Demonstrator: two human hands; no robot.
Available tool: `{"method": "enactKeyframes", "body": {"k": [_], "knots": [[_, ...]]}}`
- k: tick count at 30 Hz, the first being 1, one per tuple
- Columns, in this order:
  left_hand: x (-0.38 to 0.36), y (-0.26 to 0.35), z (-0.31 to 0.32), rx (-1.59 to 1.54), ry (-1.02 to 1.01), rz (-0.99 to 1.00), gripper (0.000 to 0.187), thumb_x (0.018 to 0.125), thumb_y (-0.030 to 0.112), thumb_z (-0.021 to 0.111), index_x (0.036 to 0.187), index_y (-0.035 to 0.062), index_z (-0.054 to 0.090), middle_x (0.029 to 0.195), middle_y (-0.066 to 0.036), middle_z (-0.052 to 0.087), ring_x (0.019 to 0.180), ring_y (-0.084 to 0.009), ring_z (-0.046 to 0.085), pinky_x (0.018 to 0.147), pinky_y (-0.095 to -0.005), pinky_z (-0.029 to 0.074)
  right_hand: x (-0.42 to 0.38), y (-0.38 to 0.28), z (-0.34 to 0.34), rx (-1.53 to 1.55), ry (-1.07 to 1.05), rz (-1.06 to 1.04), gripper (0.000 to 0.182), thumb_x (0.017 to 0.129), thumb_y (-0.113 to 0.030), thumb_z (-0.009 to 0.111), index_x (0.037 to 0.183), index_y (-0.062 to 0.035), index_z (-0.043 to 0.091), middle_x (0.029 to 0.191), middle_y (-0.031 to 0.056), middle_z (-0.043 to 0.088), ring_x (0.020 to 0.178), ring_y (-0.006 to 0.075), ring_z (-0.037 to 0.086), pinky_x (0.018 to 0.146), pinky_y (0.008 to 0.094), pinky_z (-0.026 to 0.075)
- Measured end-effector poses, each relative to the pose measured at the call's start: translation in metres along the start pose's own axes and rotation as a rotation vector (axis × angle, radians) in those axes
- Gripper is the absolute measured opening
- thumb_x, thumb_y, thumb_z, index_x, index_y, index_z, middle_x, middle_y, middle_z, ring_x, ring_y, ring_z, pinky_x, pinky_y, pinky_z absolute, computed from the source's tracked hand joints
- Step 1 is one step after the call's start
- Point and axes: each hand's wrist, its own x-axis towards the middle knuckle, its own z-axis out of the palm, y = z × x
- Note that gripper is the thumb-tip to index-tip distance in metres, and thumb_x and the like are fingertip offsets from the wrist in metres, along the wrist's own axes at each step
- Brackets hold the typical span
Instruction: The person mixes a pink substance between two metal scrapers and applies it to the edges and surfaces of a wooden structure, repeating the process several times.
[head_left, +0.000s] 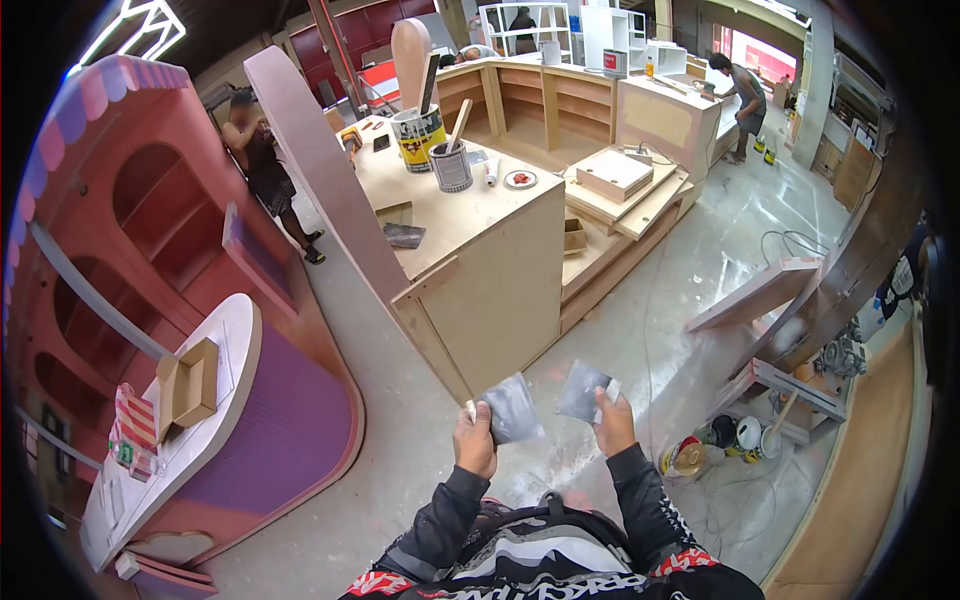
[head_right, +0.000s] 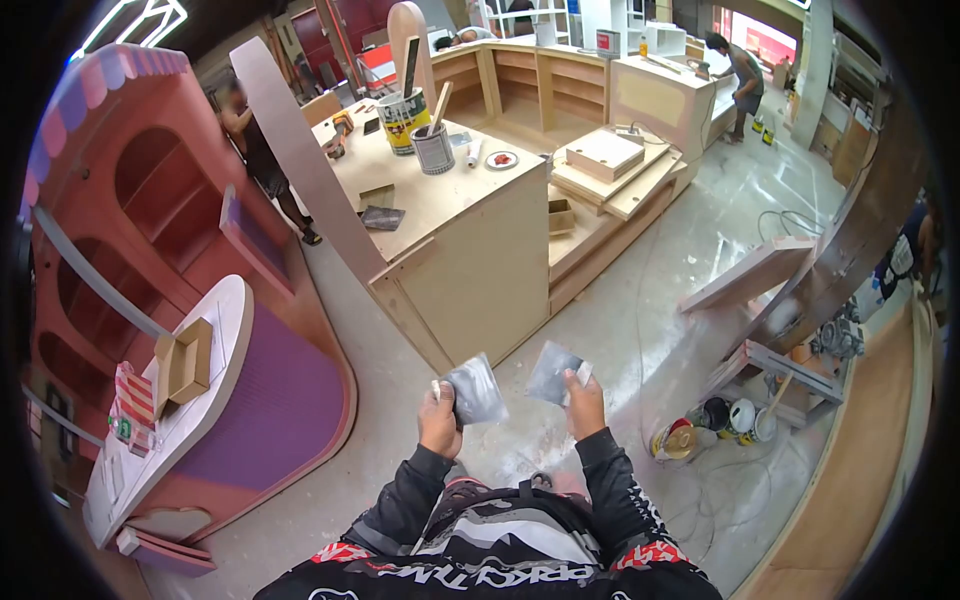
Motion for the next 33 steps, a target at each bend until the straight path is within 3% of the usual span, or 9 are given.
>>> {"method": "enactKeyframes", "body": {"k": [5,7,11,13,23,25,27,29,33], "knots": [[-0.029,0.003,0.030,0.426,0.139,0.379,0.023,0.089,0.001,0.063,0.109,0.0000,0.053,0.102,-0.010,0.065,0.093,-0.0220,0.063,0.087,-0.0354,0.049,0.015,0.026,-0.011,0.882,-0.569,0.581,0.014,0.094,-0.024,0.061,0.101,-0.0120,0.061,0.084,0.0017,0.060,0.071,0.0126,0.060,0.061,0.0244,0.049],[-0.031,0.009,0.041,0.710,-0.417,1.159,0.032,0.084,-0.005,0.063,0.114,0.0015,0.057,0.107,-0.017,0.067,0.094,-0.0272,0.066,0.081,-0.0394,0.050,0.016,0.036,-0.011,1.059,-0.795,0.736,0.016,0.093,-0.028,0.061,0.096,-0.0127,0.059,0.077,0.0005,0.057,0.064,0.0115,0.057,0.053,0.0233,0.046],[-0.031,0.013,0.049,0.949,-0.644,1.137,0.039,0.083,-0.007,0.059,0.122,0.0022,0.058,0.115,-0.020,0.065,0.102,-0.0338,0.065,0.080,-0.0421,0.051,-0.023,0.020,0.022,0.754,-0.380,0.817,0.019,0.093,-0.031,0.059,0.085,-0.0143,0.054,0.065,-0.0008,0.048,0.054,0.0116,0.048,0.047,0.0245,0.038],[-0.016,0.003,0.040,1.066,-0.330,0.551,0.047,0.082,-0.007,0.056,0.128,0.0022,0.055,0.118,-0.018,0.064,0.107,-0.0358,0.063,0.085,-0.0433,0.050,-0.038,0.021,0.019,0.749,-0.380,0.894,0.023,0.093,-0.032,0.058,0.079,-0.0151,0.052,0.059,-0.0014,0.043,0.049,0.0116,0.043,0.044,0.0251,0.035],[-0.018,-0.010,0.035,1.040,-0.758,0.909,0.058,0.074,-0.007,0.057,0.131,0.0044,0.054,0.134,-0.016,0.055,0.126,-0.0368,0.051,0.103,-0.0457,0.042,-0.035,0.020,0.019,0.564,-0.295,0.837,0.036,0.095,-0.040,0.050,0.069,-0.0160,0.046,0.048,-0.0011,0.033,0.041,0.0118,0.032,0.040,0.0266,0.026],[0.004,-0.008,0.029,0.907,-0.317,0.179,0.057,0.075,-0.005,0.059,0.130,0.0056,0.055,0.135,-0.016,0.054,0.129,-0.0356,0.049,0.106,-0.0453,0.040,-0.045,0.033,0.005,0.605,-0.462,0.918,0.037,0.096,-0.041,0.050,0.068,-0.0160,0.045,0.048,-0.0017,0.032,0.041,0.0112,0.031,0.040,0.0265,0.025],[-0.006,0.002,0.036,0.944,-0.238,0.235,0.057,0.073,-0.005,0.059,0.129,0.0054,0.056,0.134,-0.017,0.055,0.129,-0.0357,0.049,0.107,-0.0435,0.040,-0.039,0.029,0.007,0.676,-0.419,0.925,0.038,0.093,-0.043,0.055,0.068,-0.0163,0.044,0.048,-0.0018,0.032,0.041,0.0114,0.032,0.040,0.0273,0.025],[-0.025,0.004,0.040,1.117,-0.665,1.119,0.059,0.072,-0.005,0.058,0.130,0.0051,0.055,0.132,-0.018,0.056,0.127,-0.0364,0.050,0.105,-0.0422,0.042,-0.022,0.023,0.004,0.707,-0.255,0.817,0.037,0.091,-0.043,0.057,0.071,-0.0150,0.046,0.049,-0.0014,0.035,0.041,0.0134,0.033,0.040,0.0284,0.027],[-0.026,-0.009,0.048,1.018,-0.655,0.860,0.058,0.078,-0.011,0.052,0.134,0.0036,0.052,0.134,-0.021,0.055,0.125,-0.0357,0.053,0.101,-0.0387,0.045,-0.040,0.036,0.024,0.343,-0.288,0.690,0.042,0.096,-0.052,0.043,0.082,-0.0166,0.059,0.061,0.0020,0.045,0.053,0.0159,0.047,0.045,0.0253,0.034]]}}
